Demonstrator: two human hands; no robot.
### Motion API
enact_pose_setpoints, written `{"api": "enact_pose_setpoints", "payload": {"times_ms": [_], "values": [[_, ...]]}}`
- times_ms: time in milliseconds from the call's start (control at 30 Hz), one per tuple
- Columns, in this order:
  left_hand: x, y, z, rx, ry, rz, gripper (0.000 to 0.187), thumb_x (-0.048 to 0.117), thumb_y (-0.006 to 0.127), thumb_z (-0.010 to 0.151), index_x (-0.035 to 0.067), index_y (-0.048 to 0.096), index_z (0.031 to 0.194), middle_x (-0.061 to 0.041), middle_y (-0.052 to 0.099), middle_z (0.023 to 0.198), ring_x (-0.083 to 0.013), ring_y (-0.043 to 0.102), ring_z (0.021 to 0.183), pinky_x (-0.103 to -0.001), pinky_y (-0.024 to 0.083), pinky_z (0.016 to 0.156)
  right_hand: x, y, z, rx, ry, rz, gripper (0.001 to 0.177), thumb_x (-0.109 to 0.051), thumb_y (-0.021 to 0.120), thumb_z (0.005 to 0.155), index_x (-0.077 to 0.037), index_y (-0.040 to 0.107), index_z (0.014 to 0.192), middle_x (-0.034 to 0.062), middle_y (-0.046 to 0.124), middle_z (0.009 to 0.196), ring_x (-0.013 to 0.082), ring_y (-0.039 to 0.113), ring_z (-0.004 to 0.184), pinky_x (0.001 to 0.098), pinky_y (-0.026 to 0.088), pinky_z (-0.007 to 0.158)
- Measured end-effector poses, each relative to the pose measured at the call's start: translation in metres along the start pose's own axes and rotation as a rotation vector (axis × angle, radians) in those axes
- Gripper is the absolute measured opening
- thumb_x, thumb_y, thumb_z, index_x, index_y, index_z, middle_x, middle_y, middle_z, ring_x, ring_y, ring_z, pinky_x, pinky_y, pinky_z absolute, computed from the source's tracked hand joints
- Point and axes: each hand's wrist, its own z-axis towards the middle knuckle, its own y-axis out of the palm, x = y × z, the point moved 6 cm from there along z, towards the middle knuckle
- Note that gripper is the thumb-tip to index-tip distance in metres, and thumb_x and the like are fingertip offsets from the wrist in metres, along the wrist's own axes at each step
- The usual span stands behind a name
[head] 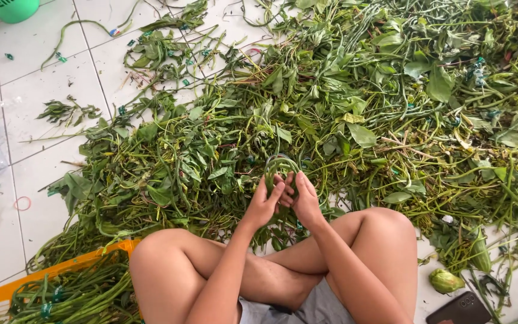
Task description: Selecting leafy vegetable stems from a pile, securing them into bunches with rubber bands, and trimming the ends with scissors.
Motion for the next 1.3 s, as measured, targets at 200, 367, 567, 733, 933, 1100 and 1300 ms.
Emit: {"api": "enact_pose_setpoints", "payload": {"times_ms": [200, 367, 567, 733, 933, 1100, 1300], "values": [[-0.048, -0.005, 0.013, 0.163, -0.048, 0.079, 0.037, 0.045, 0.066, 0.101, 0.008, 0.059, 0.103, -0.009, 0.065, 0.066, -0.0163, 0.064, 0.054, -0.028, 0.052, 0.053, -0.012, -0.014, 0.008, 0.054, -0.058, 0.178, 0.037, -0.045, 0.025, 0.112, -0.014, 0.042, 0.099, -0.0048, 0.029, 0.073, 0.0104, 0.034, 0.052, 0.0267, 0.035, 0.045], [-0.083, -0.011, 0.013, 0.076, -0.148, 0.087, 0.071, 0.055, 0.048, 0.109, -0.004, 0.043, 0.148, -0.025, 0.062, 0.124, -0.0366, 0.062, 0.119, -0.053, 0.055, 0.099, -0.018, -0.014, 0.013, 0.028, -0.057, 0.148, 0.036, -0.045, 0.026, 0.113, -0.014, 0.041, 0.104, -0.006, 0.025, 0.07, 0.0094, 0.029, 0.05, 0.0259, 0.032, 0.044], [-0.043, -0.012, 0.011, 0.135, -0.039, 0.068, 0.044, 0.054, 0.053, 0.106, 0.012, 0.047, 0.092, 0.004, 0.038, 0.071, -0.0102, 0.044, 0.062, -0.03, 0.043, 0.058, -0.007, 0.012, -0.003, 0.067, 0.001, -0.197, 0.038, -0.041, 0.032, 0.113, -0.012, 0.05, 0.097, -0.0023, 0.04, 0.074, 0.0153, 0.043, 0.061, 0.0295, 0.039, 0.057], [-0.02, -0.007, 0.004, 0.126, 0.006, 0.138, 0.061, 0.05, 0.087, 0.078, 0.012, 0.042, 0.093, -0.001, 0.042, 0.075, -0.0164, 0.051, 0.07, -0.031, 0.043, 0.063, -0.002, 0.026, -0.007, 0.096, -0.128, -0.352, 0.038, -0.036, 0.04, 0.113, -0.009, 0.055, 0.092, 0.008, 0.052, 0.092, 0.0184, 0.05, 0.088, 0.0305, 0.042, 0.085], [-0.002, -0.008, 0.002, 0.039, 0.07, 0.101, 0.059, 0.048, 0.085, 0.082, 0.009, 0.042, 0.095, -0.008, 0.054, 0.092, -0.0208, 0.056, 0.092, -0.039, 0.05, 0.083, -0.014, 0.019, -0.001, 0.222, 0.119, -0.333, 0.051, -0.037, 0.055, 0.106, -0.003, 0.056, 0.144, 0.0161, 0.064, 0.12, 0.0196, 0.063, 0.096, 0.023, 0.056, 0.068], [-0.009, 0.004, -0.004, -0.034, -0.07, 0.036, 0.046, 0.038, 0.08, 0.091, 0.013, 0.041, 0.091, 0.001, 0.054, 0.075, -0.0115, 0.06, 0.075, -0.027, 0.052, 0.069, -0.004, -0.004, 0.005, 0.03, 0.13, -0.577, 0.045, -0.04, 0.043, 0.109, -0.013, 0.063, 0.14, 0.0126, 0.047, 0.102, 0.02, 0.049, 0.069, 0.0288, 0.047, 0.04], [-0.062, -0.002, 0.01, -0.018, -0.056, -0.26, 0.03, 0.009, 0.066, 0.102, 0.013, 0.038, 0.094, -0.013, 0.069, 0.074, -0.0191, 0.071, 0.06, -0.031, 0.064, 0.059, -0.052, 0.047, -0.015, 0.142, 0.041, -0.625, 0.056, -0.047, 0.036, 0.11, -0.007, 0.073, 0.123, 0.0105, 0.063, 0.108, 0.023, 0.058, 0.093, 0.0339, 0.051, 0.072]]}}
